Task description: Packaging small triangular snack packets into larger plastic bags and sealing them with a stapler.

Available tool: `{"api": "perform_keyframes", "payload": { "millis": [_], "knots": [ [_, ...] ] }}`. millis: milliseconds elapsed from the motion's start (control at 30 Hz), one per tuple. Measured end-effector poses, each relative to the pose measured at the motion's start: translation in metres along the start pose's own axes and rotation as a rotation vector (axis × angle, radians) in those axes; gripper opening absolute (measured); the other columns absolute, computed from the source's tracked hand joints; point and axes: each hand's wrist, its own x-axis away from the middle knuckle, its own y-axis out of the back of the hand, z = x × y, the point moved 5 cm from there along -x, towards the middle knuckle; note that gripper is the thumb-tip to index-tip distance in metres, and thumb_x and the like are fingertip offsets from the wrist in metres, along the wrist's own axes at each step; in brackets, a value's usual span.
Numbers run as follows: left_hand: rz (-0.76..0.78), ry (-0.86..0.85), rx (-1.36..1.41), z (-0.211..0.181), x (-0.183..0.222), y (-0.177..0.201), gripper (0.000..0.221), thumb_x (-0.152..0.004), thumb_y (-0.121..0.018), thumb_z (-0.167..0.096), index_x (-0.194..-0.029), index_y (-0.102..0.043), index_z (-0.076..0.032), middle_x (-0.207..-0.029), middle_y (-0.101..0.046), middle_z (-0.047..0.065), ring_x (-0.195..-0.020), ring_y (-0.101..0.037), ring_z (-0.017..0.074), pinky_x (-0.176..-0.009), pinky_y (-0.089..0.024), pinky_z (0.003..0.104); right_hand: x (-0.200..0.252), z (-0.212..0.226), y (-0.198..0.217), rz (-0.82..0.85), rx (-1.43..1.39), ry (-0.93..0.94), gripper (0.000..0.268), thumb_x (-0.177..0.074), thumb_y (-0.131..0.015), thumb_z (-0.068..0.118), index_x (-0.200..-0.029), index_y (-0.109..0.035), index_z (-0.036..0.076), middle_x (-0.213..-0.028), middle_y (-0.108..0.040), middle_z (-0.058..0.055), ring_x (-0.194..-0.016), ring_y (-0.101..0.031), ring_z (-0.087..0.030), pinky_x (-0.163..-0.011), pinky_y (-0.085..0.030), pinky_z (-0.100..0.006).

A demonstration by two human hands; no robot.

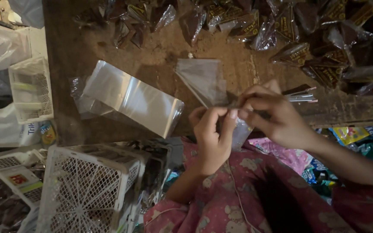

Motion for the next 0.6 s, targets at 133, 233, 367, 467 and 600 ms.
{"api": "perform_keyframes", "payload": {
  "millis": [133, 233, 367, 467, 600],
  "knots": [
    [-0.082, -0.142, -0.301, -0.025, -0.005, 0.016, 0.025, -0.096, -0.070, -0.032, -0.114, -0.071, -0.014, -0.087, -0.069, 0.004, -0.077, -0.071, 0.0184, -0.084, -0.059, 0.035, 0.005, -0.023, -0.016, 0.017, -0.398, -0.279, 0.034, -0.097, -0.063, 0.019, -0.070, -0.069, 0.000, -0.092, -0.071, -0.016, -0.089, -0.060, -0.028, -0.087, -0.047, -0.044],
    [0.019, -0.336, -0.426, -0.011, 0.004, 0.001, 0.032, -0.094, -0.070, -0.038, -0.117, -0.074, -0.016, -0.094, -0.071, 0.003, -0.081, -0.072, 0.0152, -0.100, -0.056, 0.041, 0.004, -0.016, -0.010, 0.070, -0.445, -0.442, 0.033, -0.099, -0.053, 0.019, -0.089, -0.075, -0.003, -0.098, -0.073, -0.022, -0.096, -0.068, -0.036, -0.092, -0.049, -0.053],
    [0.302, -0.396, -0.321, -0.008, -0.002, 0.002, 0.035, -0.102, -0.067, -0.031, -0.129, -0.061, -0.010, -0.116, -0.069, 0.006, -0.104, -0.065, 0.0215, -0.098, -0.056, 0.039, 0.028, -0.093, 0.003, 0.067, 0.005, -0.339, 0.036, -0.099, -0.057, 0.002, -0.130, -0.039, -0.003, -0.111, -0.063, -0.023, -0.091, -0.069, -0.033, -0.074, -0.063, -0.039],
    [0.401, -0.312, -0.317, -0.007, -0.007, 0.002, 0.034, -0.106, -0.055, -0.030, -0.126, -0.061, -0.004, -0.108, -0.059, 0.010, -0.098, -0.062, 0.0246, -0.087, -0.055, 0.039, 0.091, -0.183, 0.008, 0.061, 0.906, -0.447, 0.071, -0.076, -0.060, 0.034, -0.145, -0.055, 0.017, -0.154, -0.054, -0.008, -0.141, -0.049, -0.035, -0.107, -0.036, -0.067],
    [0.368, -0.329, -0.164, -0.006, -0.014, -0.003, 0.022, -0.104, -0.060, -0.022, -0.109, -0.064, -0.001, -0.104, -0.058, 0.010, -0.093, -0.063, 0.0256, -0.084, -0.056, 0.038, 0.094, -0.187, 0.018, 0.165, 0.789, -0.388, 0.029, -0.091, -0.064, 0.020, -0.117, -0.070, 0.010, -0.120, -0.069, -0.013, -0.108, -0.069, -0.035, -0.071, -0.063, -0.050]
  ]
}}
